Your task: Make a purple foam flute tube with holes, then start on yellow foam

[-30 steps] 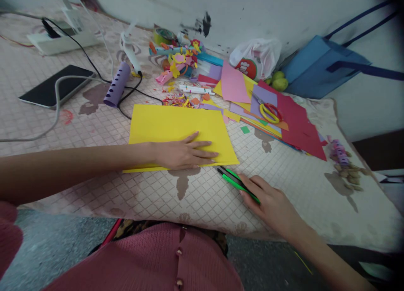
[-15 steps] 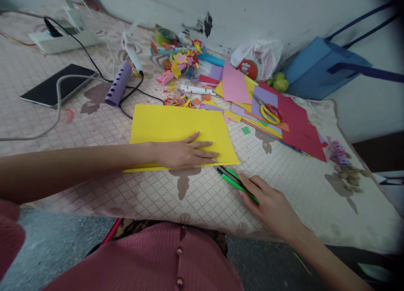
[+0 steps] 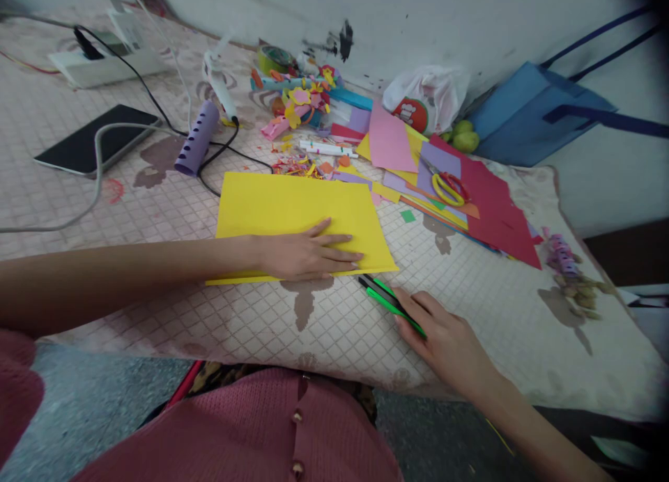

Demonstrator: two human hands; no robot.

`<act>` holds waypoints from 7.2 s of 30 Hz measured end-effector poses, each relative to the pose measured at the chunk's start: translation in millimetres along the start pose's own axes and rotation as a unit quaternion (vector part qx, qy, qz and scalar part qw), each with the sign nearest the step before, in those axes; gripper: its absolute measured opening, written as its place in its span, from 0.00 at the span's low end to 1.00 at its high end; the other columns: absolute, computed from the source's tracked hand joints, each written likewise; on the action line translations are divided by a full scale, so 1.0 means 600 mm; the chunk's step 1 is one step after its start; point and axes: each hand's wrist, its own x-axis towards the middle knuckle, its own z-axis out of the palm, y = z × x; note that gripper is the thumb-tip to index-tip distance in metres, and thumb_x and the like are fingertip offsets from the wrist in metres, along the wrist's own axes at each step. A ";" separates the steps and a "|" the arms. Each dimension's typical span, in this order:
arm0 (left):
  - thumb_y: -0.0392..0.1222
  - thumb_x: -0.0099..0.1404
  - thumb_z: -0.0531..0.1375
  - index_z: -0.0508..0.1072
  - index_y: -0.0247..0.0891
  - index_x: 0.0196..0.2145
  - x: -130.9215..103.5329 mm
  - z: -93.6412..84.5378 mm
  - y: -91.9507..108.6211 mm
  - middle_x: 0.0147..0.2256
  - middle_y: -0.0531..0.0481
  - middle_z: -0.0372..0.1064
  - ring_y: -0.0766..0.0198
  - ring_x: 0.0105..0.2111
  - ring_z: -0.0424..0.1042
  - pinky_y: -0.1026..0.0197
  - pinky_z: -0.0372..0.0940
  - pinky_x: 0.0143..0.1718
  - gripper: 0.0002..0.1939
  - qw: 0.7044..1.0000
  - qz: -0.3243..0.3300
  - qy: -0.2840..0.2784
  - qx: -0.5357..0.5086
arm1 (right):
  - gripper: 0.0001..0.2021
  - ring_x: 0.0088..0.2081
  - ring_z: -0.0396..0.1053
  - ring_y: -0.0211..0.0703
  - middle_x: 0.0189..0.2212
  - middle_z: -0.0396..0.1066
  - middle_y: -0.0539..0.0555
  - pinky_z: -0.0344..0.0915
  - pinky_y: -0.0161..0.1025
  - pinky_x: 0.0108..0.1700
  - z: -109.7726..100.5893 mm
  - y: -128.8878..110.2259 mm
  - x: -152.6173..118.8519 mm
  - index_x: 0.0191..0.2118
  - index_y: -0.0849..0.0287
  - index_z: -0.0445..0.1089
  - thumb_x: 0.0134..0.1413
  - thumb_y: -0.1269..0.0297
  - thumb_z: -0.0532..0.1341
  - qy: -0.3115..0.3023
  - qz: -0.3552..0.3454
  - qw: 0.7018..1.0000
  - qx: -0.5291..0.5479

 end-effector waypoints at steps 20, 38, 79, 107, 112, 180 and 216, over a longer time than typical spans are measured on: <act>0.41 0.70 0.49 0.55 0.50 0.62 0.000 0.002 -0.001 0.63 0.54 0.53 0.55 0.66 0.41 0.44 0.26 0.65 0.24 0.999 0.012 0.031 -0.006 | 0.19 0.29 0.71 0.40 0.36 0.71 0.57 0.69 0.35 0.24 -0.002 -0.007 0.000 0.55 0.64 0.63 0.64 0.61 0.49 -0.003 -0.008 1.000 -0.009; 0.41 0.70 0.47 0.54 0.42 0.63 0.007 0.009 0.012 0.64 0.51 0.48 0.53 0.66 0.39 0.41 0.22 0.64 0.25 0.999 -0.033 0.021 0.000 | 0.19 0.28 0.71 0.39 0.37 0.71 0.57 0.68 0.34 0.24 -0.002 0.000 0.001 0.56 0.63 0.63 0.64 0.60 0.50 -0.005 -0.002 1.000 -0.017; 0.46 0.71 0.46 0.53 0.50 0.63 -0.002 0.010 0.003 0.65 0.54 0.45 0.51 0.66 0.40 0.38 0.17 0.61 0.24 1.000 -0.010 0.006 0.019 | 0.19 0.30 0.72 0.41 0.37 0.70 0.57 0.70 0.35 0.25 -0.004 0.009 0.007 0.57 0.63 0.62 0.64 0.61 0.50 -0.006 -0.032 0.999 -0.004; 0.35 0.60 0.59 0.70 0.36 0.31 0.014 0.010 0.048 0.58 0.43 0.61 0.40 0.64 0.46 0.27 0.38 0.58 0.01 0.964 -0.201 0.133 -0.112 | 0.20 0.33 0.72 0.42 0.38 0.71 0.59 0.71 0.37 0.31 -0.009 0.008 -0.004 0.57 0.63 0.63 0.63 0.61 0.51 0.005 0.017 0.999 0.035; 0.35 0.60 0.58 0.70 0.36 0.31 0.014 0.015 0.048 0.57 0.43 0.62 0.41 0.63 0.49 0.26 0.38 0.58 0.02 0.963 -0.204 0.139 -0.110 | 0.20 0.33 0.72 0.42 0.38 0.71 0.59 0.71 0.38 0.32 -0.004 0.002 0.005 0.57 0.64 0.63 0.63 0.61 0.51 0.005 0.013 0.999 0.043; 0.43 0.69 0.50 0.62 0.50 0.59 0.037 -0.021 0.010 0.66 0.53 0.44 0.49 0.67 0.32 0.34 0.25 0.62 0.21 0.997 -0.016 -0.007 -0.081 | 0.19 0.28 0.71 0.40 0.36 0.70 0.56 0.68 0.35 0.24 -0.004 -0.004 0.019 0.56 0.64 0.62 0.63 0.61 0.51 0.003 -0.038 0.999 0.003; 0.29 0.58 0.57 0.72 0.33 0.42 0.093 0.006 0.025 0.33 0.48 0.74 0.62 0.37 0.70 0.55 0.58 0.48 0.13 0.964 -0.170 0.167 -0.116 | 0.19 0.30 0.72 0.40 0.38 0.71 0.57 0.69 0.36 0.26 -0.009 -0.001 0.015 0.56 0.63 0.63 0.63 0.61 0.51 -0.009 -0.020 0.999 0.030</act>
